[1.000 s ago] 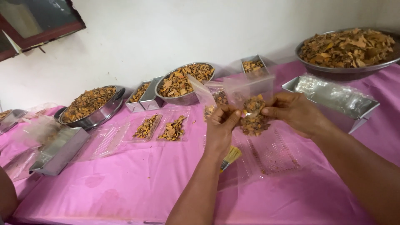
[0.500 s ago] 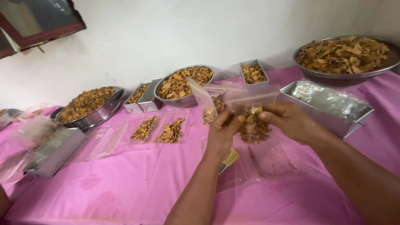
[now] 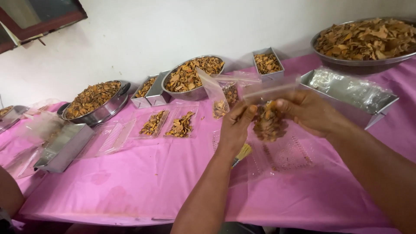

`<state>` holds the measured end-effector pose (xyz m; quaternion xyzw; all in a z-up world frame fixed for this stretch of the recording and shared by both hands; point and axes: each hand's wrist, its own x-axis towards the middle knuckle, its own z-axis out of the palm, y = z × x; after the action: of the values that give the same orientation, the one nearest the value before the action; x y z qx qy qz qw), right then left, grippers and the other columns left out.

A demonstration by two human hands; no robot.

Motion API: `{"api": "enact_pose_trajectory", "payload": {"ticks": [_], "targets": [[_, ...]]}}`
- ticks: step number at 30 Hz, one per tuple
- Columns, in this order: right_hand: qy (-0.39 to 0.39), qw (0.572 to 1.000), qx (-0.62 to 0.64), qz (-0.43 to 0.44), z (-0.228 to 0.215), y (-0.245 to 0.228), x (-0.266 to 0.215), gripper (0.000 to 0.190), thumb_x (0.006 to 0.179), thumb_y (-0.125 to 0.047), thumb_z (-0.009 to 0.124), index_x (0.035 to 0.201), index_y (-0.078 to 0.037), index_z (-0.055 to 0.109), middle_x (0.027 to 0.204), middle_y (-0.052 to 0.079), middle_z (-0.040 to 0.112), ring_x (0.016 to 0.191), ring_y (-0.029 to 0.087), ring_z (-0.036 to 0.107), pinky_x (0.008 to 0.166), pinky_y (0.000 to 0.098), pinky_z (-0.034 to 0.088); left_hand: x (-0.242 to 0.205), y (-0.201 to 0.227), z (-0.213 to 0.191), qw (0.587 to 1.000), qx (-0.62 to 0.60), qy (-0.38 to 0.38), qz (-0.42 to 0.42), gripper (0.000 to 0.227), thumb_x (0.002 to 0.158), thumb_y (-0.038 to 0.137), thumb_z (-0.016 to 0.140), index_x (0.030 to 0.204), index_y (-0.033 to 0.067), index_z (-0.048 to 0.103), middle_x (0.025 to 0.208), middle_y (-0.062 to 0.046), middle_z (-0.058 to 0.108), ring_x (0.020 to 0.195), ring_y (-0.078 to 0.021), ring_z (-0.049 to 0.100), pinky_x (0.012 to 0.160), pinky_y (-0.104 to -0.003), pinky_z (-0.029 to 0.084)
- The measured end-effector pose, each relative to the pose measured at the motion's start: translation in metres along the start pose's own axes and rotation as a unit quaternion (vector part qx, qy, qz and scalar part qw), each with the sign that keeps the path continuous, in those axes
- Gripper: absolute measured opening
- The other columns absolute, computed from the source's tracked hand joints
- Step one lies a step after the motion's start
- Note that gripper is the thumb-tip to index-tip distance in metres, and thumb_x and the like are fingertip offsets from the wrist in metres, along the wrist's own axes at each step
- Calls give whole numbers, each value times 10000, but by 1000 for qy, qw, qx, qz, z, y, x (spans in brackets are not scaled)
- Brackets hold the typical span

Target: Packaging dried tea leaves by brushing them into plastic trays and then transferring them into small plastic bags.

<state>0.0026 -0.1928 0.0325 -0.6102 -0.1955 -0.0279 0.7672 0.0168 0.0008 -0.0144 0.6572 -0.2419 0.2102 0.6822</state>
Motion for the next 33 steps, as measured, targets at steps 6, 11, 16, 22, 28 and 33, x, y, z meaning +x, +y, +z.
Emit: {"api": "enact_pose_trajectory", "payload": {"ticks": [6, 11, 16, 22, 28, 33], "targets": [[-41, 995, -20, -86, -22, 41, 29, 301, 853, 45, 751, 1154, 30, 754, 1071, 150, 773, 978, 215, 721, 862, 379, 620, 3, -9, -3, 1000, -17, 3, 12, 154, 980, 206, 754, 1093, 104, 781, 985, -23, 707, 949, -94, 635, 857, -282, 571], [52, 977, -98, -180, -20, 38, 28, 232, 840, -9, 837, 1065, -28, 784, 924, 102, 760, 861, 143, 688, 787, 298, 574, 3, -15, 0, 999, -44, -4, -8, 294, 880, 121, 829, 1159, 66, 756, 998, -47, 688, 933, -128, 662, 842, -289, 600], [88, 969, -121, -198, -31, 41, 31, 166, 849, -43, 848, 1000, -83, 792, 817, 83, 745, 771, 104, 671, 722, 244, 551, 4, -10, 0, 998, -56, 3, -42, 345, 813, 78, 869, 1133, 21, 753, 875, -59, 662, 825, -132, 655, 765, -289, 606], [-58, 996, 65, -18, -38, 29, 34, 341, 899, -24, 706, 1219, 95, 689, 1193, 235, 726, 1060, 301, 704, 918, 441, 596, 4, -6, -3, 998, -6, 24, -56, 177, 841, 63, 845, 995, 47, 760, 772, -56, 678, 753, -116, 658, 714, -258, 583], [-126, 984, 10, -125, -18, 24, 28, 330, 890, -15, 710, 1219, -12, 739, 1246, 154, 747, 1206, 226, 652, 1011, 403, 564, 4, -3, -2, 999, 17, 14, -42, 218, 856, 129, 845, 1051, 73, 766, 874, -49, 701, 858, -113, 663, 764, -270, 585], [-58, 989, -12, -135, -8, 22, 13, 164, 814, 45, 802, 975, 19, 790, 914, 142, 781, 850, 197, 726, 768, 317, 599, 3, -16, -5, 999, 42, 18, -13, 162, 838, 110, 868, 976, 75, 791, 842, -69, 726, 821, -125, 690, 760, -278, 606]]}}
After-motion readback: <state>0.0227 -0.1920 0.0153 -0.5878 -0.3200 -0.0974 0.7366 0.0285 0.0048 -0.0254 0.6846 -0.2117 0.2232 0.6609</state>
